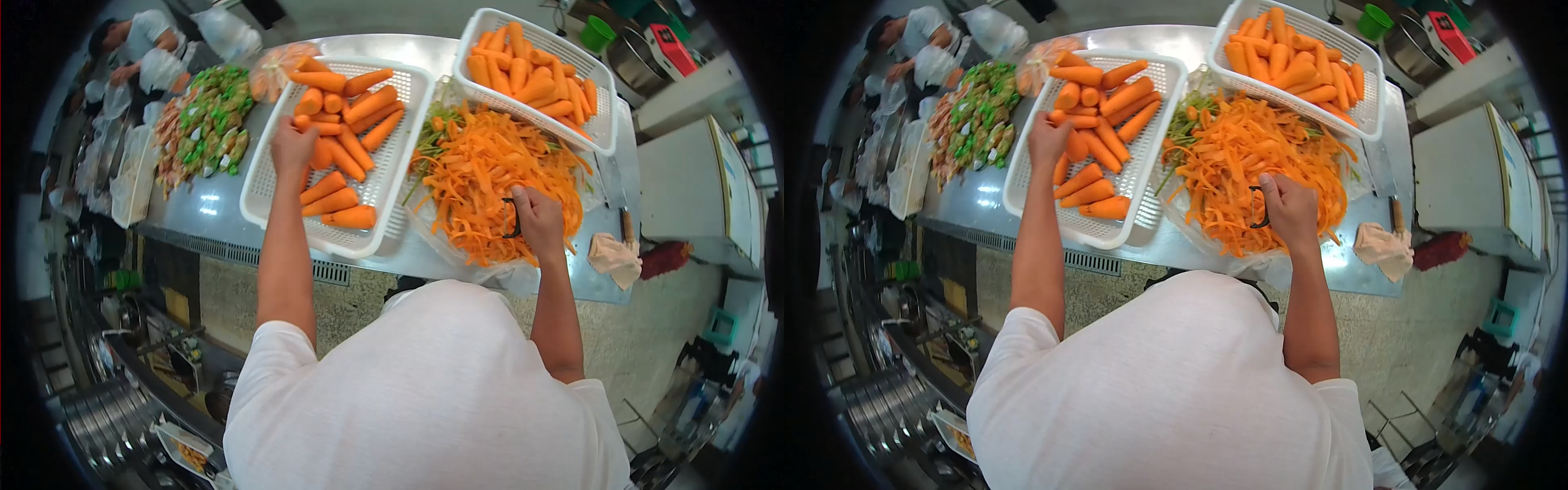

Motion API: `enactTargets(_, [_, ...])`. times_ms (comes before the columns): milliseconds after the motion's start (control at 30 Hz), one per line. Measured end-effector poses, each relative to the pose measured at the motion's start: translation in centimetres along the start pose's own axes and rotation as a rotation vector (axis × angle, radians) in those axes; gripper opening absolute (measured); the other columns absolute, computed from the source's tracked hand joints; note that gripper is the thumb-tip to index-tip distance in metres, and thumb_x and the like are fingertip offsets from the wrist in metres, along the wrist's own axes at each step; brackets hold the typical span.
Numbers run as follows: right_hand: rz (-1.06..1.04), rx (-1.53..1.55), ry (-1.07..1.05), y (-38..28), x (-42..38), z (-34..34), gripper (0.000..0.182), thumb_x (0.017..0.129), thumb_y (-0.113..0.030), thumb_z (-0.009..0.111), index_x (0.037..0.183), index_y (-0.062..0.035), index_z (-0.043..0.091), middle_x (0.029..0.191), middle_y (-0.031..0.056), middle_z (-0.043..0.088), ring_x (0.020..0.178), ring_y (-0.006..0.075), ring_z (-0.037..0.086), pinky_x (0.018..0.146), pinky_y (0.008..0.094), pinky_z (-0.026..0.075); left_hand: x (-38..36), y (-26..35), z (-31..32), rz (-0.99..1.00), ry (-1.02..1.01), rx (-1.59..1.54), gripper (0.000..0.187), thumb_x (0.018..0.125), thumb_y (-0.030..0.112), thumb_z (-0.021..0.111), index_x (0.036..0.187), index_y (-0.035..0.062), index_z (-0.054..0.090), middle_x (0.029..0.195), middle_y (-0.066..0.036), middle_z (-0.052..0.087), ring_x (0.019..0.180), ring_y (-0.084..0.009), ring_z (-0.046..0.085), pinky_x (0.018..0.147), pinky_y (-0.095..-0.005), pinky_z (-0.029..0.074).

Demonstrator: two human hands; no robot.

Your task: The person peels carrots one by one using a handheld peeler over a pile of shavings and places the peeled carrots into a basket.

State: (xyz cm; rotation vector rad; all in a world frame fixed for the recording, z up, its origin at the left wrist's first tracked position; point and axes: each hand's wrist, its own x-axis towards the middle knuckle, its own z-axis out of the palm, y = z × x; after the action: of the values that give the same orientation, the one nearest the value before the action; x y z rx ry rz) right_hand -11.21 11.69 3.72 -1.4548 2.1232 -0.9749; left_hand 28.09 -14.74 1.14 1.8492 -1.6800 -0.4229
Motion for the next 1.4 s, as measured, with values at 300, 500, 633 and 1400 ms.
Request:
enactTargets(300, [0.072, 0.068, 0.112, 4.0, -1.2, -2.2, 0.054, 0.103, -0.042, 0.058, 0.070, 0.0006, 0.055, 0.056, 0.0110, 0.046, 0.051, 0.0260, 0.044, 0.052, 0.0412, 0.035, -8.8, 8.7, -2.3, 0.114, -0.327, -1.515, 0.048, 0.097, 0.009, 0.059, 0.141, 0.0089, 0.041, 0.114, -0.012, 0.066, 0.101, -0.0349, 0.069, 0.093, -0.0484, 0.058])
enactTargets(500, [-0.066, -0.073, 0.224, 2.9, 1.0, -3.8, 0.046, 0.101, -0.038, 0.060, 0.071, -0.0031, 0.061, 0.060, 0.0102, 0.054, 0.057, 0.0296, 0.051, 0.064, 0.0429, 0.038, -14.6, 13.8, 2.2, -0.123, -0.737, -1.570, 0.049, 0.094, 0.009, 0.061, 0.140, 0.0065, 0.043, 0.103, -0.010, 0.063, 0.089, -0.0251, 0.067, 0.080, -0.0399, 0.059])
enactTargets(633, [-0.376, -0.203, 0.417, 1.1, 3.1, -4.1, 0.035, 0.096, -0.036, 0.066, 0.072, -0.0100, 0.069, 0.061, 0.0059, 0.059, 0.063, 0.0275, 0.055, 0.073, 0.0423, 0.038, -18.2, 17.3, 5.3, -0.129, -0.984, -1.173, 0.058, 0.093, 0.010, 0.060, 0.146, 0.0076, 0.038, 0.100, -0.009, 0.060, 0.083, -0.0212, 0.063, 0.076, -0.0367, 0.057])
enactTargets(1400, [-0.517, -0.220, 0.416, 0.7, 4.7, -2.6, 0.038, 0.090, -0.044, 0.070, 0.066, -0.0145, 0.068, 0.058, 0.0046, 0.061, 0.059, 0.0264, 0.058, 0.072, 0.0415, 0.039, -22.6, 18.7, 10.6, -0.289, -1.139, -1.163, 0.042, 0.108, 0.049, 0.045, 0.134, 0.0165, 0.041, 0.097, -0.006, 0.060, 0.065, -0.0130, 0.061, 0.048, -0.0280, 0.051])
